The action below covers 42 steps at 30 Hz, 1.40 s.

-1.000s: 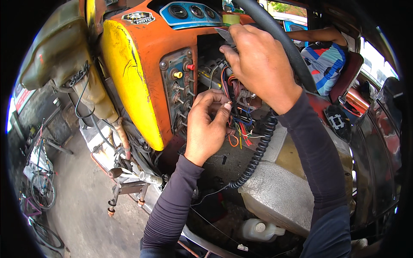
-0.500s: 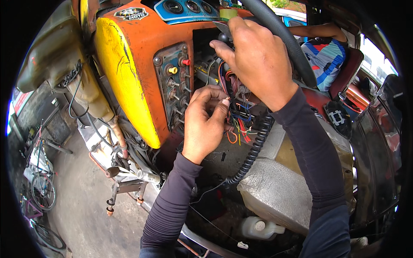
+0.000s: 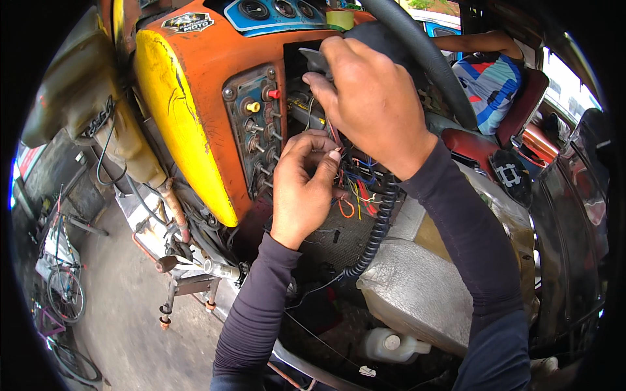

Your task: The person works on a tangle of multicolored wires inside the vehicle's dashboard area, repeatedly stripping, twisting, and joining wire ends by hand. The hands manipulate individual wires and small bundles throughout the clip, occasionally adjusting the gear lever and steering column area to access connections.

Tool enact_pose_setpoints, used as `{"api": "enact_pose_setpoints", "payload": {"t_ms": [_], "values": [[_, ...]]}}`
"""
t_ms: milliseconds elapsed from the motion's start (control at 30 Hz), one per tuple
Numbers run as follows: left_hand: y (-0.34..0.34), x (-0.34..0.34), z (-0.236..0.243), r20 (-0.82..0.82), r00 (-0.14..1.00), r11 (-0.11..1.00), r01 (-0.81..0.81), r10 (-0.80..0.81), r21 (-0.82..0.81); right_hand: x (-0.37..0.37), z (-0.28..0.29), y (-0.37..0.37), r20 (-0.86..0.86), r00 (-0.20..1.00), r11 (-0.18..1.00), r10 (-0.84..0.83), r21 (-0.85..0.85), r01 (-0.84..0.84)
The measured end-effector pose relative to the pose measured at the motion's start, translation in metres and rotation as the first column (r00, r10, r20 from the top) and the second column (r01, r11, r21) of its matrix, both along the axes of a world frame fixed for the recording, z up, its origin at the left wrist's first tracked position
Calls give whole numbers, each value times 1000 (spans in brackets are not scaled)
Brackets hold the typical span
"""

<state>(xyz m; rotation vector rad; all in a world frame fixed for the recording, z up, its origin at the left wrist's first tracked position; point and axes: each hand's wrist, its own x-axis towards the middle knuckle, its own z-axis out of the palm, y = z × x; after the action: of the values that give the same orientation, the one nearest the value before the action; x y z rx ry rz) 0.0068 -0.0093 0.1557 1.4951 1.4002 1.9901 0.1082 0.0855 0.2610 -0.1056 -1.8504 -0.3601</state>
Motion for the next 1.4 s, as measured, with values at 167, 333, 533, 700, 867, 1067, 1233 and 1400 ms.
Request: {"api": "enact_pose_setpoints", "payload": {"t_ms": [167, 333, 533, 700, 867, 1067, 1233, 1400], "values": [[-1, 0, 1, -38, 999, 1000, -6, 6, 23, 52, -9, -20, 73, 978, 950, 196, -262, -170], [-1, -1, 0, -37, 999, 999, -21, 23, 42, 106, -54, -49, 467, 723, 624, 509, -779, 64], [4, 2, -1, 12, 1000, 997, -9, 8, 78, 85, -83, -31, 516, 740, 621, 432, -765, 170], [1, -1, -2, -4, 1000, 999, -11, 11, 41, 77, -90, -27, 529, 738, 676, 419, -725, 136], [2, -1, -2, -31, 1000, 1000, -2, 3, 15, 82, -87, -27, 512, 762, 616, 397, -764, 192], [4, -2, -1, 63, 998, 998, 7, -12, 66, 93, -78, -33, 628, 693, 680, 354, -682, 270], [2, -1, -1, 33, 999, 998, -2, 0, 65, 79, -79, -22, 689, 630, 687, 359, -651, 321], [2, 1, 0, 22, 999, 998, -27, 26, 51, 75, -80, -9, 672, 635, 723, 381, -645, 249]]}}
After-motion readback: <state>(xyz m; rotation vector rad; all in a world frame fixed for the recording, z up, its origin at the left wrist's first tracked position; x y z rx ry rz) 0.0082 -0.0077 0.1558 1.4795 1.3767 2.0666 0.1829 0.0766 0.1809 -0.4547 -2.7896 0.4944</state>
